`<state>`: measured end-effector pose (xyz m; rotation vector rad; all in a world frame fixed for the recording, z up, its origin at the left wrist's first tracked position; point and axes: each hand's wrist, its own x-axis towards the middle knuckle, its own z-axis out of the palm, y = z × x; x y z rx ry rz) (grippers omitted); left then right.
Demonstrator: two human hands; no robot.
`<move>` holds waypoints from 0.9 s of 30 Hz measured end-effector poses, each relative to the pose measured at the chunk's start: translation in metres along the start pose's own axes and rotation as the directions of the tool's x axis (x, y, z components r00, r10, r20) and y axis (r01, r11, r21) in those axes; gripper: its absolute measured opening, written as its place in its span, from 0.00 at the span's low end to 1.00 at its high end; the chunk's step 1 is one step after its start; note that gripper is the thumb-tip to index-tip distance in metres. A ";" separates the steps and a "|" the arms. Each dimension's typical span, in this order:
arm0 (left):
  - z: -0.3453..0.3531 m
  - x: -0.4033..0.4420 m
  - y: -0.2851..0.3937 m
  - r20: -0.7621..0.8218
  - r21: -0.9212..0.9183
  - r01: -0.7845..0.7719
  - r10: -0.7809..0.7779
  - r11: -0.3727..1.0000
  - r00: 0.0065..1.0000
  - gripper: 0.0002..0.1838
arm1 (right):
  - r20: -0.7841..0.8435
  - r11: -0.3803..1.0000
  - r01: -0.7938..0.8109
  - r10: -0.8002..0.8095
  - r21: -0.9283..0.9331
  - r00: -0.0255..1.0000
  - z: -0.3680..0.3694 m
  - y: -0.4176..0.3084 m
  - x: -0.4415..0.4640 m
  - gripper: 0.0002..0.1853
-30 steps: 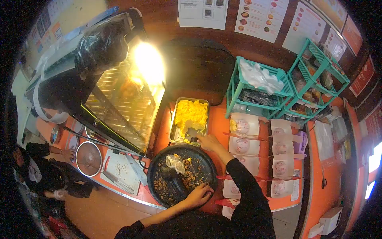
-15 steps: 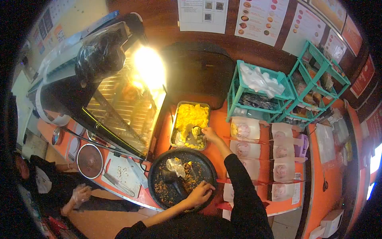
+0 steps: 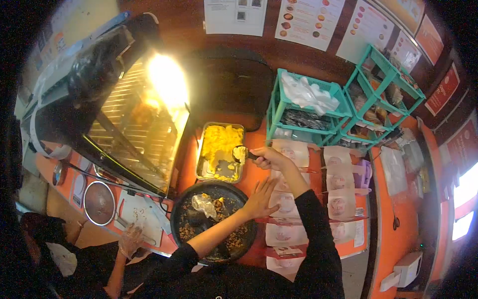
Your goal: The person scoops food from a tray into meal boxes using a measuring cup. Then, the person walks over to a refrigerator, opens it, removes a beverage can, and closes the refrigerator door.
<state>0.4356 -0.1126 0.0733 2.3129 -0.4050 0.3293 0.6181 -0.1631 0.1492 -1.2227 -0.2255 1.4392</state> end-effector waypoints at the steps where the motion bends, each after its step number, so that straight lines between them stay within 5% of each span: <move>1: 0.009 0.002 0.001 -0.003 -0.035 -0.014 0.014 0.999 1.000 0.42 | 0.000 0.999 -0.014 0.014 0.029 1.000 -0.002 0.002 -0.018 0.15; 6: 0.022 -0.014 0.015 0.117 -0.079 0.028 -0.019 0.997 0.993 0.33 | -0.113 0.985 -0.174 0.174 0.010 0.978 -0.038 0.039 -0.075 0.11; 8: 0.026 -0.023 0.018 0.093 -0.073 0.025 -0.019 0.997 0.996 0.30 | -0.373 0.982 -0.162 0.113 -0.101 0.921 -0.040 0.057 -0.086 0.10; 10: 0.028 -0.030 0.019 0.121 -0.082 0.065 -0.055 0.995 0.991 0.30 | -0.393 0.980 -0.146 0.081 -0.137 0.916 -0.036 0.073 -0.086 0.09; 12: 0.032 -0.035 0.017 0.079 -0.048 0.038 -0.035 0.998 0.996 0.30 | -0.569 0.894 -0.162 -0.119 -0.418 0.814 -0.035 0.097 -0.073 0.11; 14: 0.034 -0.037 0.013 0.033 -0.012 0.015 -0.015 1.000 0.999 0.30 | -0.482 0.930 -0.024 -0.167 -0.366 0.860 -0.042 0.107 -0.070 0.12; 16: 0.035 -0.040 0.011 0.080 -0.037 0.039 -0.035 0.999 0.996 0.31 | -0.432 0.993 -0.095 0.053 -0.077 0.901 -0.020 0.089 -0.088 0.12; 25: 0.041 -0.047 0.015 0.112 -0.017 0.091 -0.089 0.996 0.990 0.32 | -0.276 0.991 -0.131 0.127 0.003 0.953 -0.058 0.109 -0.108 0.17; 27: 0.041 -0.048 0.017 0.115 -0.017 0.096 -0.094 0.995 0.989 0.32 | -0.682 0.966 -0.015 -0.171 -0.258 0.711 -0.066 0.122 -0.088 0.18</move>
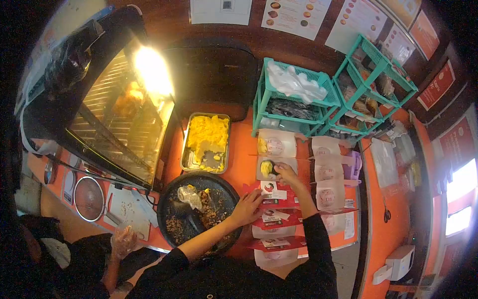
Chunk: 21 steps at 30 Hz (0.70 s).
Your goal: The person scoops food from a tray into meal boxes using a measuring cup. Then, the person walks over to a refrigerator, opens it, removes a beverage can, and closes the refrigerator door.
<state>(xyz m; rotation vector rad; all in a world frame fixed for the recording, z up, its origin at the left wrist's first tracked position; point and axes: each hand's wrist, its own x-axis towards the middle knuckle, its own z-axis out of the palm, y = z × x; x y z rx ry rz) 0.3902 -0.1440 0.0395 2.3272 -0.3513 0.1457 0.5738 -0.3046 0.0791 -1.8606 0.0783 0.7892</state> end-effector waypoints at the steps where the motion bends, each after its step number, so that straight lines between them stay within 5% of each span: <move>1: 0.000 -0.001 0.001 0.003 0.003 0.006 -0.006 1.000 1.000 0.31 | 0.001 1.000 -0.001 0.001 0.001 1.000 0.003 0.016 0.020 0.18; 3: 0.000 -0.002 0.001 0.001 0.005 0.006 -0.006 1.000 1.000 0.31 | -0.111 0.888 0.290 -0.349 -0.358 0.931 0.017 0.045 0.051 0.17; 5: 0.001 -0.003 0.000 -0.003 0.006 0.005 -0.005 1.000 1.000 0.30 | -0.127 0.648 0.412 -0.619 -0.641 0.775 0.037 0.055 0.058 0.17; 7: 0.003 -0.003 -0.001 -0.007 0.011 -0.008 0.008 1.000 1.000 0.30 | -0.274 0.754 0.245 -0.490 -0.609 0.828 0.064 0.028 0.023 0.15; 9: 0.001 -0.003 0.000 0.000 0.007 0.000 0.000 1.000 1.000 0.30 | -0.259 0.794 0.240 -0.442 -0.558 0.859 0.065 0.026 0.024 0.12; 12: 0.001 -0.004 0.000 0.008 0.012 0.001 -0.002 1.000 1.000 0.31 | -0.258 0.670 0.251 -0.563 -0.698 0.785 0.053 0.015 0.019 0.13; 14: 0.003 -0.004 -0.002 0.002 0.019 0.008 -0.008 1.000 1.000 0.31 | -0.084 0.529 0.240 -0.516 -0.814 0.853 0.035 -0.006 0.002 0.23; 17: 0.005 -0.006 -0.002 -0.032 0.020 -0.001 0.002 1.000 0.999 0.31 | 0.099 0.318 0.280 -0.484 -0.906 0.870 0.030 -0.028 -0.012 0.18; 21: 0.010 -0.007 0.000 -0.012 0.041 0.006 -0.005 0.999 1.000 0.30 | 0.171 0.308 0.333 -0.452 -0.891 0.876 0.043 0.004 0.023 0.15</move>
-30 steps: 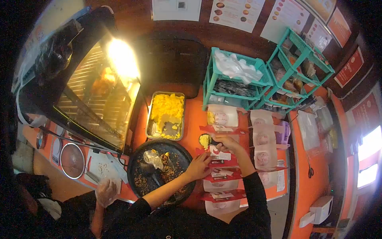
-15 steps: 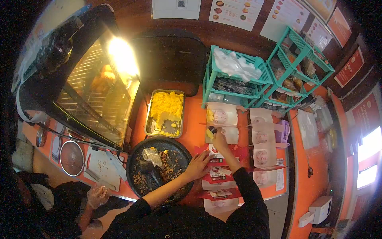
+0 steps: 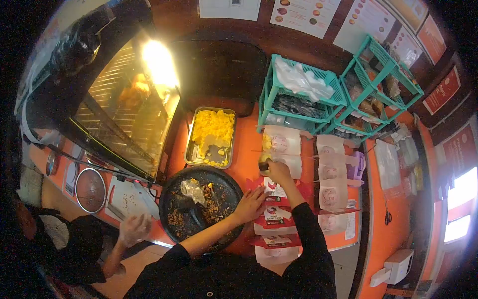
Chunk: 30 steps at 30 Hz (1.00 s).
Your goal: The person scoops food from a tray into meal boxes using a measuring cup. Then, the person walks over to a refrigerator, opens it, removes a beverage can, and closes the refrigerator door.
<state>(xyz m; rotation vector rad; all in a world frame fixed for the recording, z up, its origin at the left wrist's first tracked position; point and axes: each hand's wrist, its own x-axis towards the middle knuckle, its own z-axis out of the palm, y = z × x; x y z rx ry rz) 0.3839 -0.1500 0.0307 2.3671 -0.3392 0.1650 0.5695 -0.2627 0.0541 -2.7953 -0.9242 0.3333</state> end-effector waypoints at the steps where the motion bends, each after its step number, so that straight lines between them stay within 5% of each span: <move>1: -0.001 0.001 -0.002 0.004 0.009 0.000 0.000 1.000 1.000 0.30 | -0.050 0.999 0.029 -0.028 0.033 0.998 0.007 0.011 0.004 0.14; 4: -0.007 0.002 0.001 0.011 0.007 0.003 -0.003 1.000 1.000 0.29 | -0.024 0.994 -0.088 0.090 0.062 0.996 -0.024 0.011 0.002 0.15; 9: -0.002 -0.001 0.003 0.027 0.015 0.014 -0.015 1.000 1.000 0.29 | -0.125 0.999 0.028 -0.025 0.026 0.992 0.013 0.020 0.012 0.16; 20: -0.008 0.003 0.003 0.020 0.040 0.025 -0.026 0.999 0.999 0.29 | -0.179 1.000 -0.025 0.025 0.003 0.983 0.012 0.016 0.010 0.18; 24: -0.017 0.001 0.008 -0.042 -0.052 0.024 -0.026 0.998 0.999 0.30 | -0.070 0.962 -0.234 0.246 0.143 0.967 -0.069 -0.048 -0.018 0.15; 26: -0.016 -0.004 0.009 -0.109 -0.084 0.037 -0.047 0.996 0.993 0.31 | -0.098 0.961 -0.208 0.228 0.184 0.969 -0.071 -0.060 -0.015 0.13; 28: -0.025 -0.007 0.016 -0.135 -0.098 0.055 -0.068 0.994 0.989 0.32 | -0.272 0.846 0.177 -0.039 0.503 0.961 -0.052 -0.066 0.008 0.16; 30: -0.028 -0.014 0.019 -0.209 -0.095 0.091 -0.109 0.991 0.972 0.32 | -0.201 0.839 0.204 -0.116 0.504 0.973 -0.040 -0.102 0.039 0.18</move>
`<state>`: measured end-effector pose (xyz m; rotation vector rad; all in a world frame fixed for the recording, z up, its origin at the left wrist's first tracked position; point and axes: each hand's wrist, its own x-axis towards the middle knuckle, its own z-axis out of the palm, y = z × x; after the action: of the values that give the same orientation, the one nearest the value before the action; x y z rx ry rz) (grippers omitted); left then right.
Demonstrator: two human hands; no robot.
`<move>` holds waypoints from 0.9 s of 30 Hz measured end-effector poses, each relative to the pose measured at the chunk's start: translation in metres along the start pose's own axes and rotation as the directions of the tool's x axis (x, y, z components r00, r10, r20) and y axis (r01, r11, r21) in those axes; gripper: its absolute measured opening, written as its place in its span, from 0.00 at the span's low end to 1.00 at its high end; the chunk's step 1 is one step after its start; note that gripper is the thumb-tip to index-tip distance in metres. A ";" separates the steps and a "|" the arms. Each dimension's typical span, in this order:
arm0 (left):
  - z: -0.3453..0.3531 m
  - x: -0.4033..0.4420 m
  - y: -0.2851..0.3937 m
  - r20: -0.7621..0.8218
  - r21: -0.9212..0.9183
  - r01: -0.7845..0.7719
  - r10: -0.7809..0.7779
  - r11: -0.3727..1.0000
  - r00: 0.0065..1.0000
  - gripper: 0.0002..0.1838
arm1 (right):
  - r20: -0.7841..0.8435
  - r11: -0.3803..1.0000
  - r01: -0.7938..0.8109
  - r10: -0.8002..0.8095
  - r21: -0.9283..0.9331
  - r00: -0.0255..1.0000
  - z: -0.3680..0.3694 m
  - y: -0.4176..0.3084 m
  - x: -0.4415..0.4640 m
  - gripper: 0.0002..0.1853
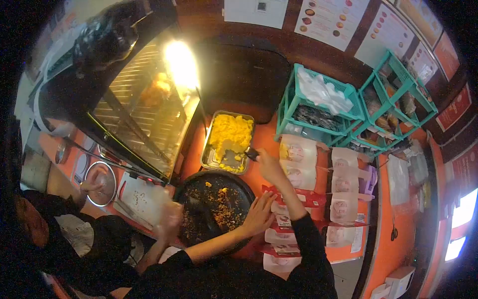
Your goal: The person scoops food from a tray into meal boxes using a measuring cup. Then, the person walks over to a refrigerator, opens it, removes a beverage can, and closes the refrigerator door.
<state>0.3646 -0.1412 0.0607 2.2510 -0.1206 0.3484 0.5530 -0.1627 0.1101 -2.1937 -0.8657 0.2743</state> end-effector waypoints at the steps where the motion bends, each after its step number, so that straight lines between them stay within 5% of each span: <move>1: 0.000 -0.004 -0.001 -0.007 0.008 0.002 -0.002 1.000 1.000 0.32 | 0.076 0.999 -0.034 0.032 0.025 0.997 0.015 -0.022 0.013 0.20; 4: 0.003 -0.020 -0.008 -0.024 0.030 0.091 -0.090 0.995 0.996 0.32 | 0.193 0.994 -0.081 0.094 -0.077 0.977 0.078 -0.036 0.053 0.23; 6: 0.003 -0.033 -0.011 -0.024 0.003 0.154 -0.153 0.988 0.988 0.32 | -0.030 0.978 0.098 -0.105 -0.183 0.994 0.131 -0.012 0.068 0.28; 10: -0.010 -0.053 -0.011 0.017 0.007 0.126 -0.126 0.992 0.992 0.28 | -0.015 0.948 0.116 -0.126 -0.297 0.992 0.187 0.025 0.074 0.36; 16: -0.014 -0.069 -0.007 0.034 -0.069 0.150 -0.148 0.986 0.988 0.29 | 0.125 0.881 0.305 -0.278 -0.361 0.952 0.145 -0.004 0.061 0.32; 18: -0.016 -0.071 -0.008 0.061 -0.080 0.157 -0.153 0.984 0.986 0.29 | 0.414 0.874 0.224 -0.029 -0.431 0.910 0.119 -0.027 0.065 0.30; 24: -0.014 -0.073 -0.010 0.071 -0.065 0.165 -0.160 0.984 0.984 0.29 | 0.434 0.895 0.200 -0.007 -0.399 0.901 0.095 -0.026 0.083 0.25; 27: -0.015 -0.074 -0.011 0.051 -0.071 0.172 -0.169 0.983 0.984 0.29 | 0.550 0.823 0.374 -0.090 -0.429 0.830 0.085 -0.016 0.088 0.27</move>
<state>0.2932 -0.1246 0.0410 2.1769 0.0351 0.1979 0.5743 -0.0485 0.0686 -2.5057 -1.6750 0.5672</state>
